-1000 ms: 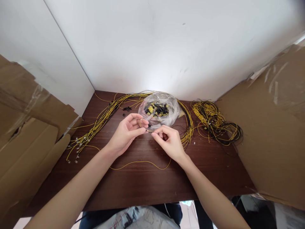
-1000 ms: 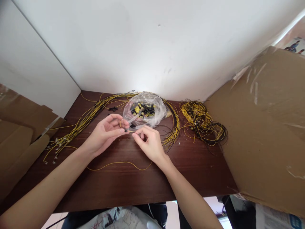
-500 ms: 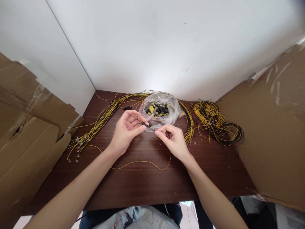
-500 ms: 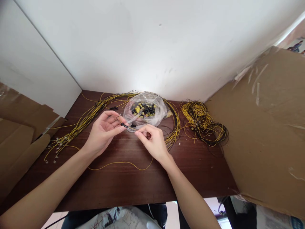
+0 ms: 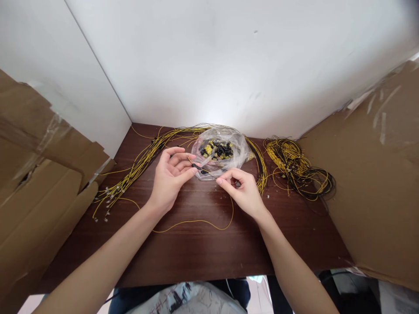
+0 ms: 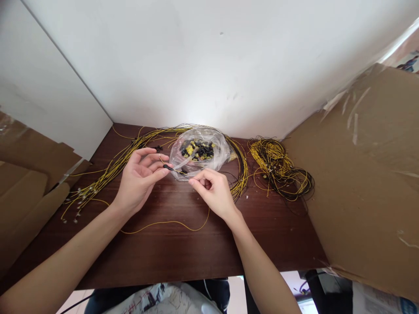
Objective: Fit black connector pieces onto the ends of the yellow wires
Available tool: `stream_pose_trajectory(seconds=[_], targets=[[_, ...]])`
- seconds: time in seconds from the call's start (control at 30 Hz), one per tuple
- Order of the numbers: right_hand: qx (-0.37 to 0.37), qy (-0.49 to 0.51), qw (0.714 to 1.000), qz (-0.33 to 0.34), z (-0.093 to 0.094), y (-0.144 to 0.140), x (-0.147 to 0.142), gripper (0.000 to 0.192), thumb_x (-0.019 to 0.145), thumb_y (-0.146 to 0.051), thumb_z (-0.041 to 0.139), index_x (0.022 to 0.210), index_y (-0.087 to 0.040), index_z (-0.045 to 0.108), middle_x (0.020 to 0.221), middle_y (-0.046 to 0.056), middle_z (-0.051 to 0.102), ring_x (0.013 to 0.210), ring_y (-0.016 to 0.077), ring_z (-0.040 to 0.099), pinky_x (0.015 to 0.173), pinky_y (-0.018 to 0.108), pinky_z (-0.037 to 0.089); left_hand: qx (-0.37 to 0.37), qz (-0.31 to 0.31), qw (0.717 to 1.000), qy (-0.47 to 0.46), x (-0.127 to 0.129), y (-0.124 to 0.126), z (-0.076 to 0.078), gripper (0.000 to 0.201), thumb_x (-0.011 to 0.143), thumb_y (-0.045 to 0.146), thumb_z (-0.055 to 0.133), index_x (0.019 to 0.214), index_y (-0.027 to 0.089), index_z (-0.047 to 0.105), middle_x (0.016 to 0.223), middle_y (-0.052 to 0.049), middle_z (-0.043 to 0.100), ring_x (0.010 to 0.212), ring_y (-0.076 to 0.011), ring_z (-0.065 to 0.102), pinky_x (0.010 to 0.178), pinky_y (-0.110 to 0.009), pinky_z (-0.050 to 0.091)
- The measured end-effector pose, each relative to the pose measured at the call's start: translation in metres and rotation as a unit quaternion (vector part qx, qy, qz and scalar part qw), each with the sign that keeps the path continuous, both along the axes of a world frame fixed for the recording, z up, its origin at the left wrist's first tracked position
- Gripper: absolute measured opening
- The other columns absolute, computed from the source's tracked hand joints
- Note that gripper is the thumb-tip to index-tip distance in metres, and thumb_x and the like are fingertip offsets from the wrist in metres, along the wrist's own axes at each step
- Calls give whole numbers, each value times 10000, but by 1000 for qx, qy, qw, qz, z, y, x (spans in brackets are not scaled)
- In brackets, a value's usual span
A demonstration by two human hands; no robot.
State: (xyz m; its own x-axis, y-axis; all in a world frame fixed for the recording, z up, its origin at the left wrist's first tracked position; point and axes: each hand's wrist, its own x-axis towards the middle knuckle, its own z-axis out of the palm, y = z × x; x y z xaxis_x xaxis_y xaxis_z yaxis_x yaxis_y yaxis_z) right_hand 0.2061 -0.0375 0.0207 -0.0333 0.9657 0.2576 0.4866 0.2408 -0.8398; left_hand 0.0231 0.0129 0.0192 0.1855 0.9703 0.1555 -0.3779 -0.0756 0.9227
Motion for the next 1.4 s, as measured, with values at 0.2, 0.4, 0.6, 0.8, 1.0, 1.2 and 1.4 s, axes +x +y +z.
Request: stream_pose_trajectory(seconds=[0.2, 0.4, 0.6, 0.8, 1.0, 1.2, 1.4], targets=[[-3, -17, 1000, 14, 2, 0, 0, 184, 823, -262, 593, 664, -171, 587, 612, -20, 481, 570, 108, 416, 545, 246, 340, -4, 35, 999, 11, -1, 1, 2, 552, 628, 125, 716, 1075, 240, 414, 1105, -44, 539, 803, -124, 645, 803, -295, 520], [15, -40, 999, 1, 2, 1, 3, 169, 828, -261, 589, 687, -170, 603, 681, 7, 519, 619, 121, 474, 552, 250, 373, 33, 40, 998, 33, -1, -1, 3, 563, 634, 138, 711, 1086, 255, 395, 1118, -44, 521, 801, -127, 642, 798, -307, 531], [17, -50, 999, -1, 0, 2, 5, 140, 822, -255, 594, 714, -175, 631, 749, 26, 563, 660, 128, 529, 544, 243, 428, 58, 39, 997, 31, 0, -1, 4, 551, 645, 98, 694, 1083, 246, 395, 1112, -36, 501, 790, -112, 641, 777, -274, 528], [99, -10, 993, -61, 2, -1, -1, 144, 807, -202, 590, 938, -217, 646, 1067, 75, 571, 903, 182, 588, 569, 262, 520, 108, 45, 992, 56, 3, -6, 6, 526, 667, 89, 676, 1078, 251, 390, 1095, -32, 506, 774, -102, 623, 779, -278, 529], [221, -45, 966, -128, 0, -10, -11, 166, 824, -132, 543, 909, -223, 652, 992, 85, 616, 842, 185, 613, 501, 269, 504, 164, 22, 981, 105, 10, -18, 0, 479, 719, 59, 627, 1105, 236, 404, 1095, -46, 526, 801, -113, 616, 818, -308, 514], [265, -59, 946, -177, 3, -5, 6, 211, 819, -92, 538, 950, -217, 648, 977, 78, 636, 888, 193, 608, 613, 304, 521, 206, 57, 967, 141, 10, -17, -6, 508, 729, 13, 588, 1143, 231, 390, 1081, -46, 536, 818, -120, 616, 828, -317, 500], [241, -52, 949, -197, 8, -2, 7, 162, 840, -139, 520, 897, -226, 644, 961, 62, 642, 958, 209, 593, 891, 419, 455, 213, 105, 958, 163, 6, -11, -6, 506, 709, 27, 609, 1124, 230, 404, 1098, -47, 527, 813, -123, 614, 839, -330, 505]])
